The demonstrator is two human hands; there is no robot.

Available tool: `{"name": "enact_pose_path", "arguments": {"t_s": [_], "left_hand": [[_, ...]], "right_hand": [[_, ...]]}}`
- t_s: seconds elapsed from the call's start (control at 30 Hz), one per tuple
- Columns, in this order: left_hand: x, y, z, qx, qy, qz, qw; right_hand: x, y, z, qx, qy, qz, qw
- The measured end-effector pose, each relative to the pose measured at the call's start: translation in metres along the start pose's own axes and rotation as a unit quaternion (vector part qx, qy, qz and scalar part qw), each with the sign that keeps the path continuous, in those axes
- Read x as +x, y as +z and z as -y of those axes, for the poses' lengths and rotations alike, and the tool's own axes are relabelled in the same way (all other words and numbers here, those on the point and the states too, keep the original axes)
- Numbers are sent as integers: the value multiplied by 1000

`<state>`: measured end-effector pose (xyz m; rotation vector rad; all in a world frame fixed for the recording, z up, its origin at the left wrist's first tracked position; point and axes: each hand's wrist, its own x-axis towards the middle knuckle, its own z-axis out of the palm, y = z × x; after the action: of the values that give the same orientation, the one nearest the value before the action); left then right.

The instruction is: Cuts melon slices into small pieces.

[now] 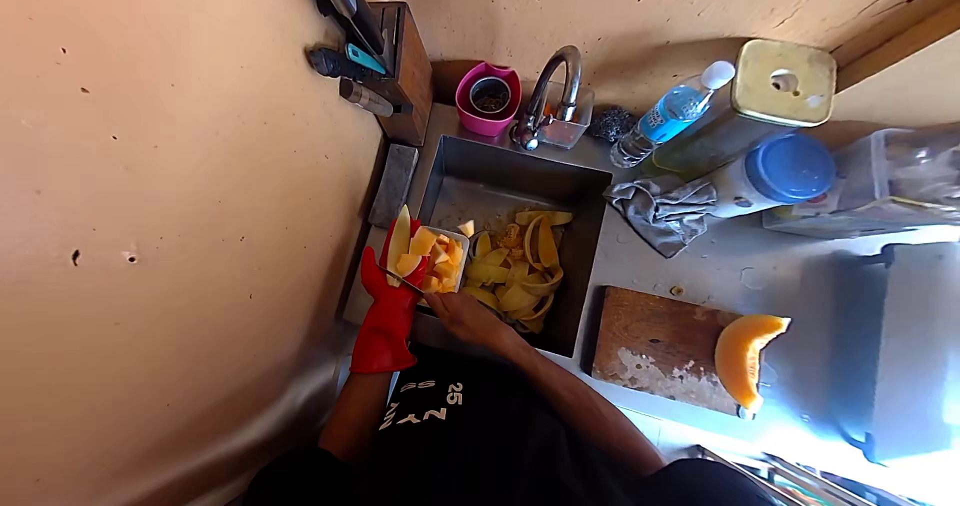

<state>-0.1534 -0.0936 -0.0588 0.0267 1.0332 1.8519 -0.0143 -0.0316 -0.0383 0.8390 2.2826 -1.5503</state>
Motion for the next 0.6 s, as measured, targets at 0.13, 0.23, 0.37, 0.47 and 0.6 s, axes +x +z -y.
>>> {"name": "enact_pose_path", "arguments": {"t_s": [0.13, 0.23, 0.37, 0.47, 0.6], "left_hand": [[17, -30, 10, -123, 14, 20, 992], [21, -39, 9, -159, 22, 55, 986], [15, -33, 7, 22, 103, 27, 994], [15, -26, 3, -12, 75, 67, 995], [14, -18, -3, -26, 62, 68, 995]], "right_hand": [[-3, -8, 1, 0, 4, 5, 1000], [-14, -15, -8, 33, 17, -38, 999], [-26, -18, -27, 5, 56, -96, 994], [-36, -14, -31, -27, 71, -62, 995], [-40, -11, -36, -39, 117, -47, 991]]}}
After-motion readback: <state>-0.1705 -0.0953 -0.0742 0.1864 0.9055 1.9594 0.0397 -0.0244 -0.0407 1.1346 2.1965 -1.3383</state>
